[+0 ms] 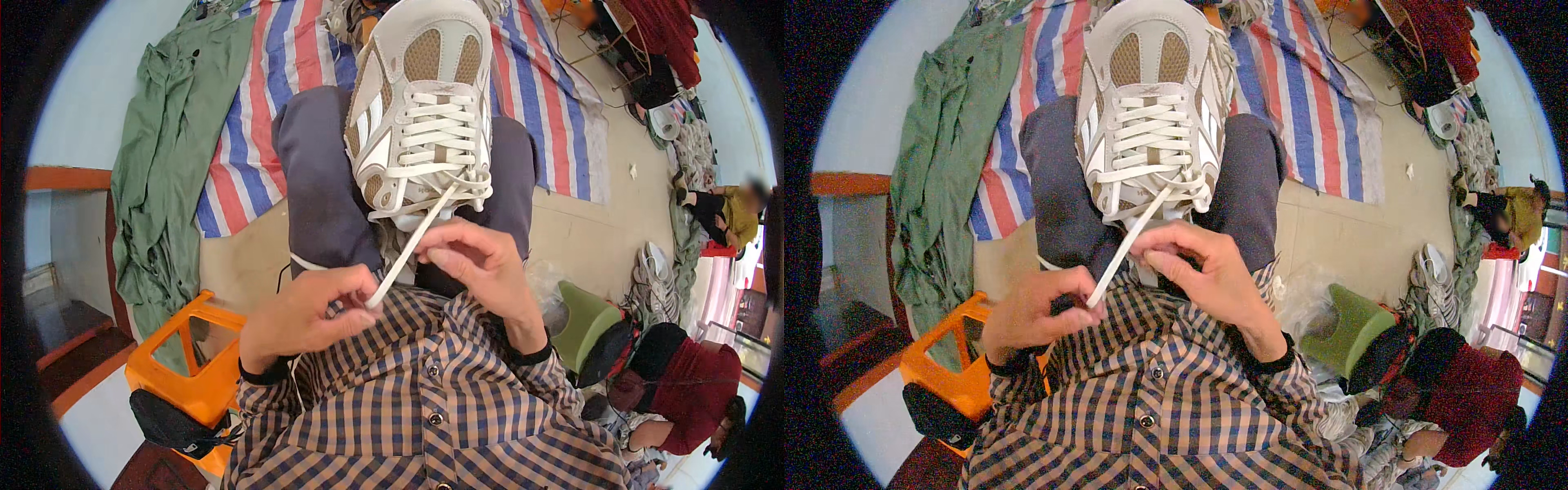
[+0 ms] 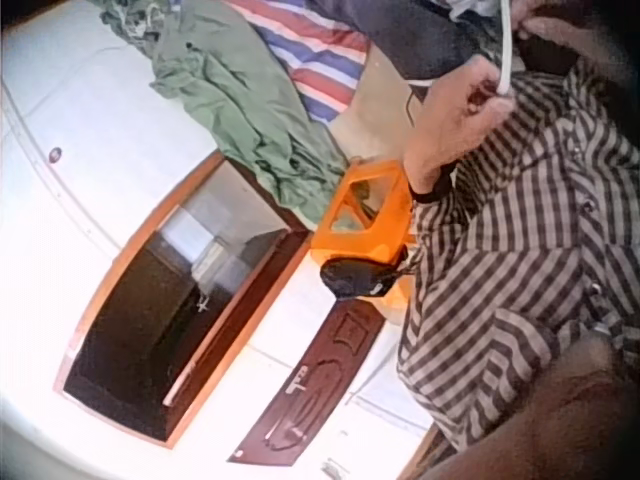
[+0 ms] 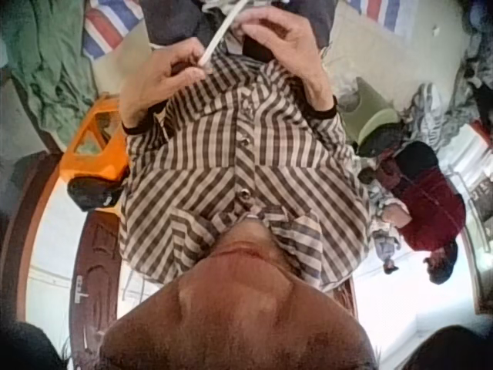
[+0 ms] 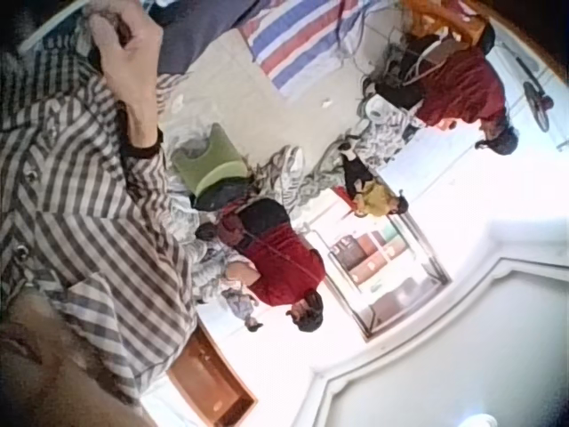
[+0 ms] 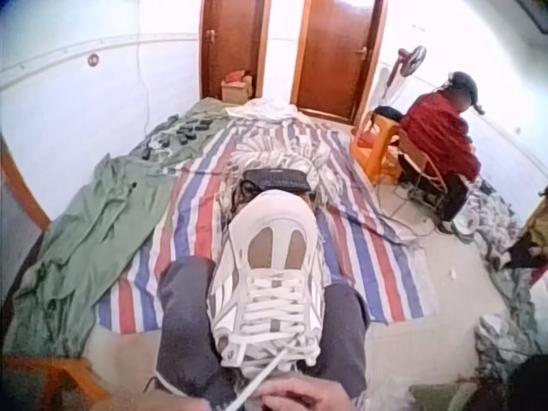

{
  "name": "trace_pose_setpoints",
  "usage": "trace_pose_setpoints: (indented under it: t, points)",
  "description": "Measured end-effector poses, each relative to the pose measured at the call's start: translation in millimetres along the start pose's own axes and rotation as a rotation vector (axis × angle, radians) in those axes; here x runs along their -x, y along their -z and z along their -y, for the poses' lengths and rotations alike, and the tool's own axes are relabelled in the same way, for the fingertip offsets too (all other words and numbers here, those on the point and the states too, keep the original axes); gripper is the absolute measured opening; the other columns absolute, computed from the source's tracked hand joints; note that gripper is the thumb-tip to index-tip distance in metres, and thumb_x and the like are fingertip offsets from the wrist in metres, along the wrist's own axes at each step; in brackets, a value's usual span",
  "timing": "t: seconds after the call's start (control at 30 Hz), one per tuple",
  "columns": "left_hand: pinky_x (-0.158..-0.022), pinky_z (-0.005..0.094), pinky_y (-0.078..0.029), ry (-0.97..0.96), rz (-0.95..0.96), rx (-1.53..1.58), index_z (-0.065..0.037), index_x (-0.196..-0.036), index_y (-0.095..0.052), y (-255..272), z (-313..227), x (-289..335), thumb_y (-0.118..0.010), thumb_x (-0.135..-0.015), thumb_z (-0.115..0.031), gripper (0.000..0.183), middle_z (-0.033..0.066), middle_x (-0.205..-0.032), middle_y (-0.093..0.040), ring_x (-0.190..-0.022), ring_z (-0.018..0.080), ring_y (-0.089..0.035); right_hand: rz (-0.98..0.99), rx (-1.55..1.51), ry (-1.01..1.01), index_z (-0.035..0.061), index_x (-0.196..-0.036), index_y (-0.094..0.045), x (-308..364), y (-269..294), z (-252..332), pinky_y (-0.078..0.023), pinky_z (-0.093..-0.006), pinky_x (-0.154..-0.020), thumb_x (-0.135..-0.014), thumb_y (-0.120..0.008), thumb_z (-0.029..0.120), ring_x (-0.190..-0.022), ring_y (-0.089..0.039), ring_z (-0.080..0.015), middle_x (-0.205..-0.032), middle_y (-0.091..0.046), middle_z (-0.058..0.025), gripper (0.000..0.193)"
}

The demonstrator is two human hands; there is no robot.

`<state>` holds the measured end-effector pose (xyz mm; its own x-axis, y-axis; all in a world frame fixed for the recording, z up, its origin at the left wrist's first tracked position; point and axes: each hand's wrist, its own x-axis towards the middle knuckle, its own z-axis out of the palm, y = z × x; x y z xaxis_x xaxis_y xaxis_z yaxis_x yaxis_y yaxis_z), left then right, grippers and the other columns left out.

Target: The recorder is threading laces through the eyelets of a shoe held in their lap.

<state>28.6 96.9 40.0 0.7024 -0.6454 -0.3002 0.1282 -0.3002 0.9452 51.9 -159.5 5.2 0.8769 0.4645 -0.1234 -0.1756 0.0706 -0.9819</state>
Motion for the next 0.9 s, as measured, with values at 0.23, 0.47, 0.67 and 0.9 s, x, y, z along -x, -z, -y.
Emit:
trace_pose_setpoints:
  t: [0.23, 0.47, 0.67, 0.9]
  points:
    - [-0.076, 0.0305, -0.051, -0.117, -0.032, -0.062, -0.001, -0.101, -0.062, -10, -18, -3, -0.065, -0.087, -0.01, 0.017, 0.0094, -0.088, -0.068, -0.082, 0.0179, -0.066, 0.164, -0.025, -0.016, -0.0003, -0.117, -0.063, -4, -21, 5, -0.048, -0.0312, -0.093, -0.097, -0.057, 0.018, -0.104, -0.062, -0.0147, -0.109, -0.068, -0.0074, 0.028]
    - [-0.072, 0.0283, -0.046, 0.059, -0.314, -0.024, 0.0, -0.09, -0.055, -22, -17, -3, -0.061, -0.091, -0.022, 0.023, 0.009, -0.085, -0.063, -0.078, 0.0169, -0.06, 0.198, 0.055, 0.077, -0.002, -0.095, -0.067, -8, -25, -9, -0.05, -0.034, -0.059, -0.095, -0.053, 0.024, -0.061, -0.064, -0.023, -0.074, -0.067, -0.0146, 0.03]
    - [-0.071, 0.0272, -0.049, 0.019, -0.292, -0.029, 0.001, -0.093, -0.055, -26, -18, -8, -0.063, -0.094, -0.03, 0.032, 0.0103, -0.088, -0.066, -0.077, 0.0178, -0.065, 0.148, 0.255, 0.217, -0.0016, -0.093, -0.068, 3, -12, -5, -0.047, -0.0344, -0.062, -0.091, -0.057, 0.019, -0.068, -0.064, -0.0238, -0.077, -0.067, -0.0137, 0.024]
    - [-0.074, 0.0285, -0.05, -0.028, -0.299, 0.002, 0.001, -0.093, -0.054, -25, -10, -14, -0.06, -0.095, -0.021, 0.023, 0.0122, -0.089, -0.065, -0.079, 0.0168, -0.063, 0.056, 0.291, 0.213, -0.0005, -0.092, -0.069, 6, 2, -9, -0.049, -0.0339, -0.069, -0.088, -0.061, 0.017, -0.076, -0.065, -0.0254, -0.086, -0.069, -0.0136, 0.02]
